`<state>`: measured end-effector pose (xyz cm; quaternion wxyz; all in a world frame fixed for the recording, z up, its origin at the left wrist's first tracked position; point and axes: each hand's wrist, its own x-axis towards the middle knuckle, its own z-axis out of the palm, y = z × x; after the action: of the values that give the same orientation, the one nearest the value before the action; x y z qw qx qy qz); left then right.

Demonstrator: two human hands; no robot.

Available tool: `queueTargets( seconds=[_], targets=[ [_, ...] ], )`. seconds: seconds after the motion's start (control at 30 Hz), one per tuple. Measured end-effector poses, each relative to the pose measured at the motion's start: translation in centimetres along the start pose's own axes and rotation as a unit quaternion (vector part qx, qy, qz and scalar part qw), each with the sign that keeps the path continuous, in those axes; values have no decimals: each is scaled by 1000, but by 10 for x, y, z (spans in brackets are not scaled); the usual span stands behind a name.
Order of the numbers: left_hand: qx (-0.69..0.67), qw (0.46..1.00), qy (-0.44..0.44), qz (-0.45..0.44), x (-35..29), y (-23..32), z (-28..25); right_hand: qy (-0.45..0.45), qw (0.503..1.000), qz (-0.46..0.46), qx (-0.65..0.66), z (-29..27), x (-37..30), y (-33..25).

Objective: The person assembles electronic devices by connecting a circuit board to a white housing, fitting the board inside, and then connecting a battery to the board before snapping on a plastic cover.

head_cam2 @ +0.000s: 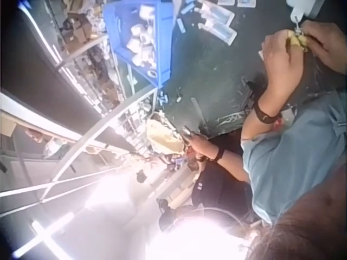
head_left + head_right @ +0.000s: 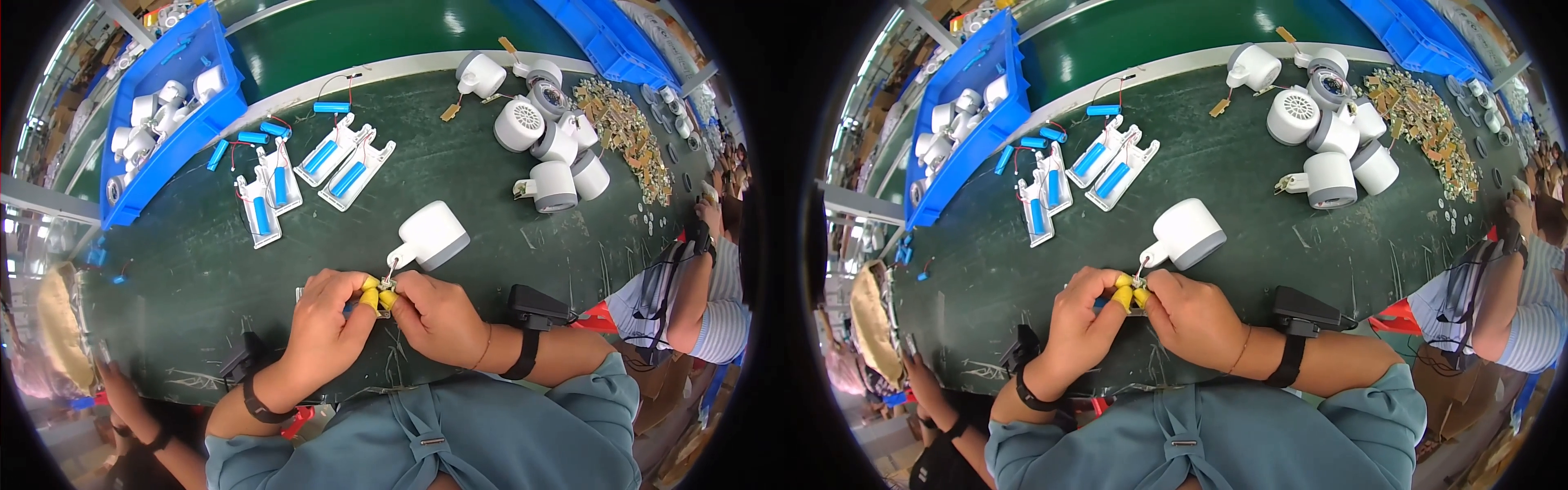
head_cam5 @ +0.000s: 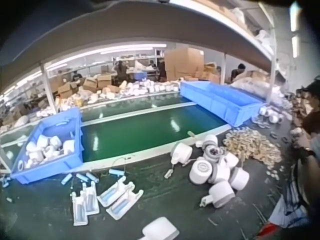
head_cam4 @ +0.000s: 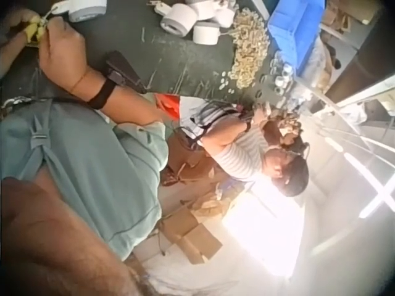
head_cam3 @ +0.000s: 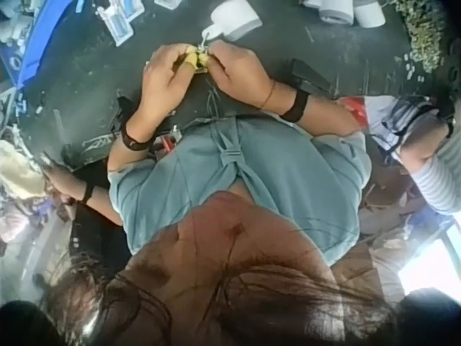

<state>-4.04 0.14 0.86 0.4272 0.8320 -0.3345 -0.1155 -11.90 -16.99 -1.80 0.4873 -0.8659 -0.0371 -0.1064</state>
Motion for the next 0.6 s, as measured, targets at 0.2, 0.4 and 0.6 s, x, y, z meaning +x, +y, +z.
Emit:
queueTargets(
  seconds=[0.2, 0.4, 0.6],
  targets=[
    [-25, 1000, 5, 19, -3, 3, -1, 14, 1000, -8, -20, 3, 0, 0],
    [16, 996, 3, 90, 2, 4, 0, 22, 999, -9, -24, 5, 1, 2],
    [-37, 998, 12, 55, 4, -3, 3, 25, 999, -16, -15, 6, 2, 4]
  ],
)
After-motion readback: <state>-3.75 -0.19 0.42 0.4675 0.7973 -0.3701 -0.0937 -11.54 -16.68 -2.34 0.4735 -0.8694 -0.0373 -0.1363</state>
